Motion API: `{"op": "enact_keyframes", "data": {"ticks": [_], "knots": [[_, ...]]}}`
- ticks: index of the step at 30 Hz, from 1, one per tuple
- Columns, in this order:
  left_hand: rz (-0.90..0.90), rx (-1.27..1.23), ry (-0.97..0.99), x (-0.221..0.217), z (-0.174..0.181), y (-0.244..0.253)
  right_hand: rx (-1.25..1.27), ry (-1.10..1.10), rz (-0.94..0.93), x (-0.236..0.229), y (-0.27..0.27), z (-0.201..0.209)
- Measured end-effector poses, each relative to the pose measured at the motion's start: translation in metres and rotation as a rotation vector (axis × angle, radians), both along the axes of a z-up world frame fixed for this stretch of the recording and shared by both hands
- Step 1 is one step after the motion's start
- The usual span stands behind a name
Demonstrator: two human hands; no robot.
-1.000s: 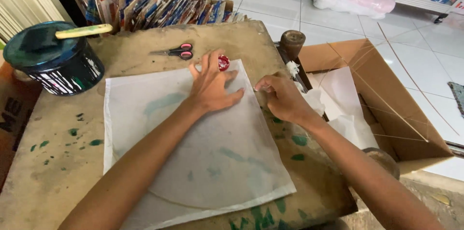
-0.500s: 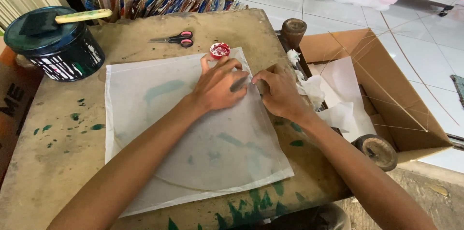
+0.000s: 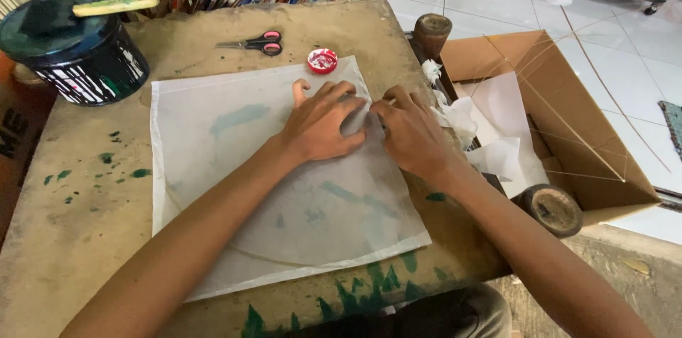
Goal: Assembling a kite by gluing paper onto a bamboo frame and folding the edges.
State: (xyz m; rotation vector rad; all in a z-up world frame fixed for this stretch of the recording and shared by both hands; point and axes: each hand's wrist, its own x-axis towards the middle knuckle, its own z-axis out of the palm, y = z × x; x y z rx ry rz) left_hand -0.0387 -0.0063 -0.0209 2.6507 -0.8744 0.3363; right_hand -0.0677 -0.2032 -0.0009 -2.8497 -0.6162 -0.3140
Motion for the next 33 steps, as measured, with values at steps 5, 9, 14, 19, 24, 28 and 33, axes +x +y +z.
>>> {"op": "enact_keyframes", "data": {"ticks": [5,9,14,19,24,28,33], "knots": [[-0.008,-0.012,0.005,-0.004,0.005,-0.001,0.009,0.003,0.023,-0.001,-0.005,-0.002],[-0.007,-0.022,0.022,-0.007,0.004,-0.003,0.021,0.042,0.027,-0.012,-0.004,0.006],[0.004,0.006,0.039,-0.011,0.007,-0.004,0.02,0.043,0.027,-0.016,-0.007,0.003],[0.028,0.028,0.059,-0.015,0.011,-0.005,0.006,0.034,0.043,-0.024,-0.01,0.002],[0.02,0.033,0.054,-0.019,0.013,-0.006,0.028,0.025,0.052,-0.032,-0.011,-0.001],[0.025,0.038,0.066,-0.022,0.013,-0.006,-0.005,0.043,0.027,-0.036,-0.01,0.0],[0.027,0.026,0.044,-0.026,0.015,-0.006,-0.001,0.04,0.001,-0.047,-0.008,0.004]]}}
